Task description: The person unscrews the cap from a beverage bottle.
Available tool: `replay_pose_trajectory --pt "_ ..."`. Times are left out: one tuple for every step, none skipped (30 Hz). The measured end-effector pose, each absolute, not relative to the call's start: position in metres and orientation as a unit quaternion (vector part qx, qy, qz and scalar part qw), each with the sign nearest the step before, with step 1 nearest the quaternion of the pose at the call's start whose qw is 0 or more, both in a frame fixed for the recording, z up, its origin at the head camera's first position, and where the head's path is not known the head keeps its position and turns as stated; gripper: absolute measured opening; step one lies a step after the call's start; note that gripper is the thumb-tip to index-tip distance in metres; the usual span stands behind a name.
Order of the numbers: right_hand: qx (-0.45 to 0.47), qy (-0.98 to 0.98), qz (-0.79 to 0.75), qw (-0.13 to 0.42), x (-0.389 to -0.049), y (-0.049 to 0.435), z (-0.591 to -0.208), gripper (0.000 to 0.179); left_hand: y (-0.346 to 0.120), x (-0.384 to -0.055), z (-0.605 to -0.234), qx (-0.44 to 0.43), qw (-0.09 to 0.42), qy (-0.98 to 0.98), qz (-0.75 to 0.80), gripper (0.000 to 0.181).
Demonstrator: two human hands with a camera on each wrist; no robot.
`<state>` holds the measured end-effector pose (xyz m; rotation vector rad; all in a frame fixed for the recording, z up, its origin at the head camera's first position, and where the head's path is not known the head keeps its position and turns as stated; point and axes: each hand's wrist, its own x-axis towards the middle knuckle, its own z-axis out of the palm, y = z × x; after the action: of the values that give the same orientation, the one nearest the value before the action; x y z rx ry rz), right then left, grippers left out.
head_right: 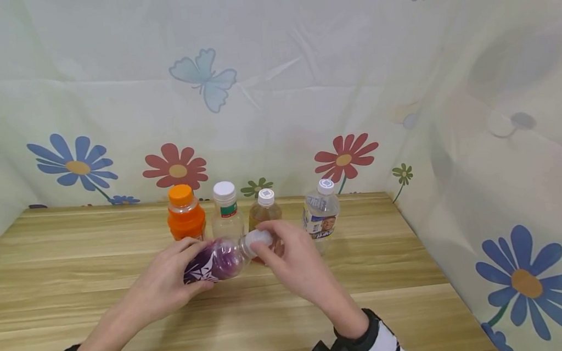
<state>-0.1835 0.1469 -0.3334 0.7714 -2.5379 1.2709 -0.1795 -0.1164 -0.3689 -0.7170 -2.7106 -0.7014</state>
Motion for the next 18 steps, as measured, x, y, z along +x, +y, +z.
replay_pose_trajectory --pt "0.267 -0.857 0.429 0.102 -0.1836 0.147 -0.3333 0.029 -0.1166 -0.1796 -0.3688 -0.246 0.125 -0.931 -0.241 0.069" --pt "0.273 -0.855 0.428 0.104 -0.1838 0.1471 -0.3332 0.03 -0.1167 -0.1798 -0.3693 -0.246 0.125 -0.93 -0.241 0.069" --pt "0.28 -0.854 0.426 0.107 -0.184 0.1474 -0.3332 0.031 -0.1168 -0.18 -0.3694 -0.246 0.124 -0.931 -0.241 0.069" --pt "0.285 -0.852 0.425 0.108 -0.184 0.1475 -0.3331 0.032 -0.1168 -0.18 -0.3695 -0.245 0.123 -0.931 -0.242 0.068" --pt "0.29 -0.851 0.424 0.11 -0.184 0.1477 -0.3332 0.032 -0.1169 -0.1801 -0.3694 -0.244 0.12 -0.931 -0.243 0.068" --pt "0.295 -0.85 0.423 0.111 -0.1841 0.1479 -0.3332 0.033 -0.1169 -0.1802 -0.3694 -0.244 0.119 -0.931 -0.244 0.068" --pt "0.298 -0.848 0.423 0.111 -0.1841 0.148 -0.333 0.034 -0.117 -0.1805 -0.3697 -0.243 0.118 -0.931 -0.244 0.068" --pt "0.302 -0.847 0.423 0.112 -0.1842 0.1481 -0.3331 0.034 -0.117 -0.1805 -0.3696 -0.244 0.117 -0.931 -0.245 0.068" --pt "0.306 -0.845 0.423 0.113 -0.1844 0.1481 -0.3333 0.034 -0.1171 -0.1806 -0.3693 -0.243 0.115 -0.931 -0.246 0.068" --pt "0.309 -0.844 0.424 0.113 -0.1844 0.1479 -0.333 0.034 -0.1171 -0.1806 -0.3691 -0.243 0.115 -0.931 -0.248 0.068" --pt "0.313 -0.842 0.425 0.114 -0.1845 0.1477 -0.3331 0.035 -0.1172 -0.1806 -0.3689 -0.243 0.114 -0.931 -0.249 0.068" --pt "0.316 -0.84 0.426 0.115 -0.1846 0.1474 -0.3331 0.035 -0.1171 -0.1805 -0.3686 -0.242 0.113 -0.931 -0.25 0.067" --pt "0.319 -0.838 0.427 0.116 -0.1846 0.1472 -0.3331 0.035 -0.1171 -0.1804 -0.3685 -0.242 0.113 -0.93 -0.251 0.067" --pt "0.321 -0.837 0.428 0.117 -0.1846 0.1469 -0.3331 0.036 -0.117 -0.1802 -0.3681 -0.242 0.112 -0.93 -0.252 0.067" --pt "0.324 -0.835 0.429 0.119 -0.1846 0.1467 -0.333 0.037 -0.117 -0.1802 -0.3682 -0.241 0.111 -0.93 -0.252 0.067" --pt "0.327 -0.833 0.429 0.121 -0.1847 0.1467 -0.3332 0.037 -0.117 -0.1801 -0.3682 -0.241 0.111 -0.93 -0.253 0.067" --pt "0.329 -0.832 0.429 0.123 -0.1847 0.1466 -0.3332 0.039 -0.117 -0.1799 -0.368 -0.24 0.11 -0.93 -0.254 0.067" --pt "0.331 -0.831 0.428 0.125 -0.1848 0.1466 -0.3332 0.039 -0.117 -0.1798 -0.3679 -0.24 0.109 -0.931 -0.254 0.067"
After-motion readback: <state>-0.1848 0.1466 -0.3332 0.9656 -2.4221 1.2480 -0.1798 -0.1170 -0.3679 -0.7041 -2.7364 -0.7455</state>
